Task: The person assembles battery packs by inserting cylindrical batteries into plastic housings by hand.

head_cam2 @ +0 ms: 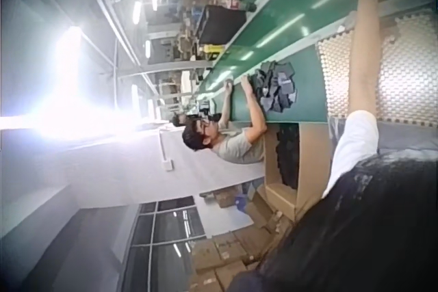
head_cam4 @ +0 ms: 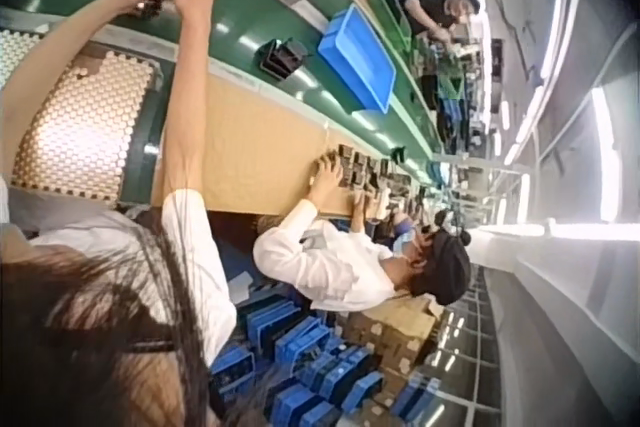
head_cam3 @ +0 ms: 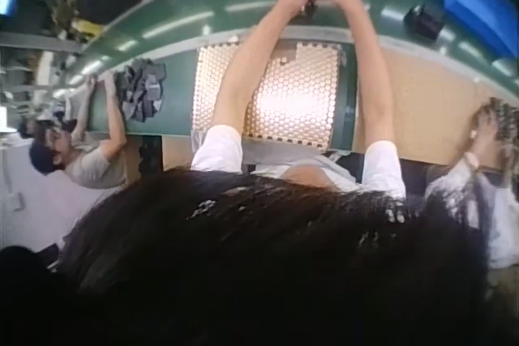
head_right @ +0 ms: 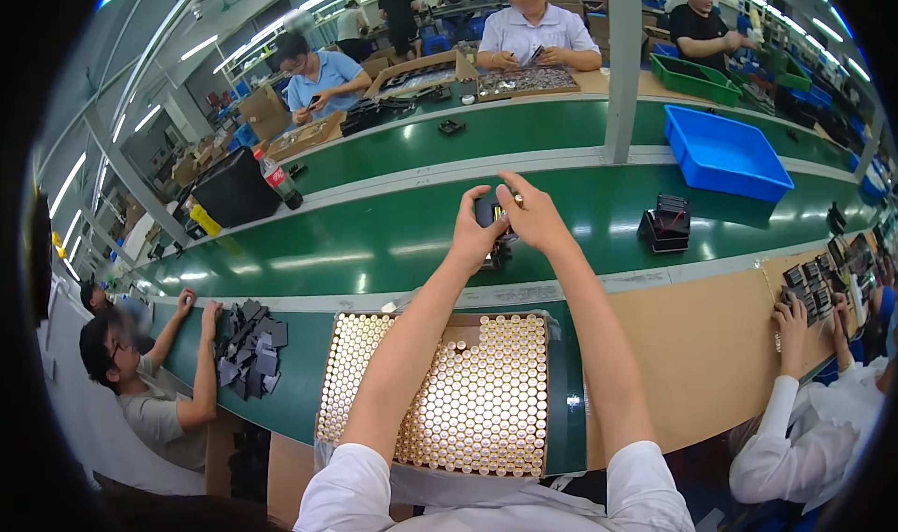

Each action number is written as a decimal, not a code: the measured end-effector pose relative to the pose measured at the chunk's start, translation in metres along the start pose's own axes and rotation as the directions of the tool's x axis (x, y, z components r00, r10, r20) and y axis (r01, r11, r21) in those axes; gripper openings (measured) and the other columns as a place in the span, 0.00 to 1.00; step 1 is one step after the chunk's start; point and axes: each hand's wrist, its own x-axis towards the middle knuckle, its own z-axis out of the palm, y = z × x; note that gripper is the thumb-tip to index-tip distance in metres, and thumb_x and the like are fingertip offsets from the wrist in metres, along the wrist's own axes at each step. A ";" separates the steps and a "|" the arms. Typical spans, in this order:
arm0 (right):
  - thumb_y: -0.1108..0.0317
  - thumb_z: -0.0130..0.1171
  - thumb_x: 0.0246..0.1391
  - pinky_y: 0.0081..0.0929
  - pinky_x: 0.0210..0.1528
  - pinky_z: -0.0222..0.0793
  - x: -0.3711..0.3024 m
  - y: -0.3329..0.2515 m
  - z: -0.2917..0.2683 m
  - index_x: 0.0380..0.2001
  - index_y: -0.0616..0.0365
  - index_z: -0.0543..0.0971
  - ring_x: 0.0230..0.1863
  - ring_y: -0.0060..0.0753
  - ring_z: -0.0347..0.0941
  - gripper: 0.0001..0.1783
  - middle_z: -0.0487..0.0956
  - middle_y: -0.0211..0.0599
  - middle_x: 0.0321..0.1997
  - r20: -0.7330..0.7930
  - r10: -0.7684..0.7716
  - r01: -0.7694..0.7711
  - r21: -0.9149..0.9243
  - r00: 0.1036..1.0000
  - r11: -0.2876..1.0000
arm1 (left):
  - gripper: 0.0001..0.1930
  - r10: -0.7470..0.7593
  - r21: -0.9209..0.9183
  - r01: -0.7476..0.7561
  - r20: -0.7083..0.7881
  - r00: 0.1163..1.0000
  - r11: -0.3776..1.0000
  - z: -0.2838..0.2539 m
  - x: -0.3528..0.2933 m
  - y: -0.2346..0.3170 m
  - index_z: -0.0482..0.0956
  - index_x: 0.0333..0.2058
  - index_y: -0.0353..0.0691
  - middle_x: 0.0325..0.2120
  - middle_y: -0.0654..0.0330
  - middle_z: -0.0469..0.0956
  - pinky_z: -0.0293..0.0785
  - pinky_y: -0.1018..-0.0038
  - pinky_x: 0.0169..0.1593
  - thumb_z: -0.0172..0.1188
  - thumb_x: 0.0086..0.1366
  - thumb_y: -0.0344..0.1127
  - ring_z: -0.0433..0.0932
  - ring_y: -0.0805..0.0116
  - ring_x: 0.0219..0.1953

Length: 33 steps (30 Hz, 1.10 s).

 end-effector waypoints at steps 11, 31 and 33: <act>0.53 0.54 0.69 0.31 0.52 0.76 0.013 0.026 0.004 0.68 0.52 0.72 0.48 0.39 0.80 0.28 0.82 0.46 0.56 -0.005 0.159 -0.158 0.088 0.987 0.983 | 0.30 0.083 0.067 -0.081 -0.036 0.996 0.994 0.002 0.007 -0.022 0.66 0.63 0.44 0.51 0.52 0.74 0.77 0.70 0.49 0.66 0.63 0.27 0.77 0.63 0.45; 0.55 0.59 0.64 0.26 0.39 0.74 0.020 0.038 0.009 0.50 0.63 0.83 0.36 0.35 0.79 0.22 0.85 0.42 0.39 0.060 0.290 -0.292 0.023 0.955 0.956 | 0.29 0.079 0.108 -0.072 -0.071 0.994 0.992 0.002 0.009 -0.023 0.66 0.62 0.41 0.56 0.49 0.73 0.74 0.64 0.58 0.62 0.62 0.25 0.76 0.56 0.52; 0.58 0.60 0.63 0.25 0.34 0.72 0.017 0.036 0.010 0.44 0.65 0.85 0.31 0.30 0.76 0.19 0.85 0.39 0.34 0.058 0.278 -0.277 -0.017 0.959 0.961 | 0.29 0.070 0.121 -0.060 -0.085 0.994 0.991 0.004 0.007 -0.021 0.66 0.62 0.41 0.56 0.49 0.72 0.74 0.64 0.58 0.62 0.62 0.25 0.76 0.56 0.53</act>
